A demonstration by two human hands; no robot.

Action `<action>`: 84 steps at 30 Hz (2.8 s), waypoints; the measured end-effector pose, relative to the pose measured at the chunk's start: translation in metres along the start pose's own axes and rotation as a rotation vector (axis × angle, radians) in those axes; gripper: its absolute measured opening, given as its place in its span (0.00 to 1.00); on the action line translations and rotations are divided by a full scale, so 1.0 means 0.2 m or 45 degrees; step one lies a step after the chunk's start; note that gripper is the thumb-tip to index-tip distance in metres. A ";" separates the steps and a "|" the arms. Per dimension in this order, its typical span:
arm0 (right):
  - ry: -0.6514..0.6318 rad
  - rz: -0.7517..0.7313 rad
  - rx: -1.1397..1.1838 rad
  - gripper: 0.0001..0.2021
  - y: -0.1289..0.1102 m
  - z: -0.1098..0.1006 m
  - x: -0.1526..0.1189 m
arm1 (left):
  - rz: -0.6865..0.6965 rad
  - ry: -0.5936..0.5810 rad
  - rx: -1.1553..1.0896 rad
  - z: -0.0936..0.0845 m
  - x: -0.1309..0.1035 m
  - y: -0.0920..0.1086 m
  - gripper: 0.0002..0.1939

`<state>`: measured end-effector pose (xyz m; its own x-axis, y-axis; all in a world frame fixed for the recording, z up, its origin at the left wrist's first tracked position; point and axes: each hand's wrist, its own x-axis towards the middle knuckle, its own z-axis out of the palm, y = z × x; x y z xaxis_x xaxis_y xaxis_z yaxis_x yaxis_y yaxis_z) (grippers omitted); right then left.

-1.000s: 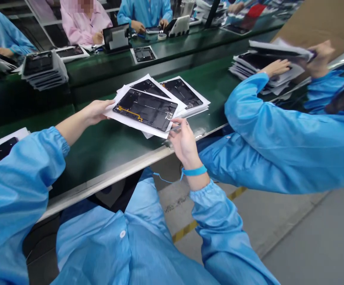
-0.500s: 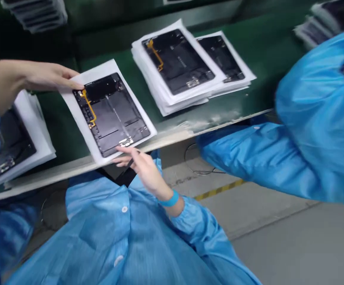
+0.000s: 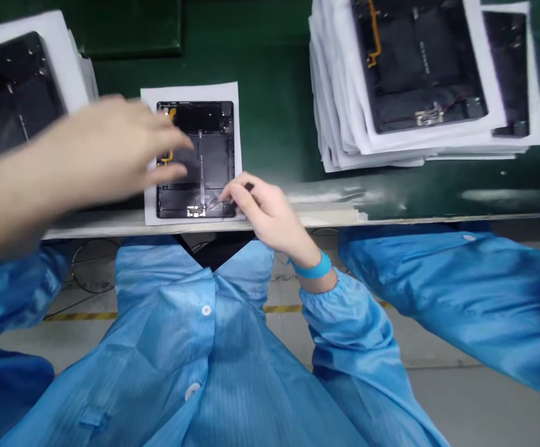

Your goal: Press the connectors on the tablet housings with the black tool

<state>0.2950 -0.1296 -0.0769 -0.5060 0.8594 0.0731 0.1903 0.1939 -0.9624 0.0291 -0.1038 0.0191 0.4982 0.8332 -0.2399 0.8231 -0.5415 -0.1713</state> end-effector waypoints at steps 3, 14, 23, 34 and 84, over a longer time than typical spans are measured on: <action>0.060 -0.150 -0.179 0.27 0.06 0.01 0.13 | 0.085 0.216 -0.201 0.25 -0.19 0.20 0.16; -0.155 -0.067 -0.225 0.31 0.13 0.00 0.20 | 0.074 0.752 -0.521 0.69 -0.20 0.32 0.15; -0.090 0.078 -0.091 0.31 0.16 0.00 0.20 | 0.143 0.764 -0.533 0.69 -0.17 0.29 0.14; 0.176 -0.117 -0.255 0.27 0.18 -0.01 0.06 | 0.317 0.761 -0.259 0.67 -0.15 0.24 0.12; 0.084 -0.156 -0.371 0.29 0.22 0.17 0.03 | 0.529 0.376 -0.350 0.61 -0.08 0.07 0.24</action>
<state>0.2720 -0.1328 -0.1269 -0.4865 0.8481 0.2098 0.3689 0.4171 -0.8306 -0.0010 -0.1378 -0.0963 0.8170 0.5745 0.0497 0.5633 -0.8136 0.1443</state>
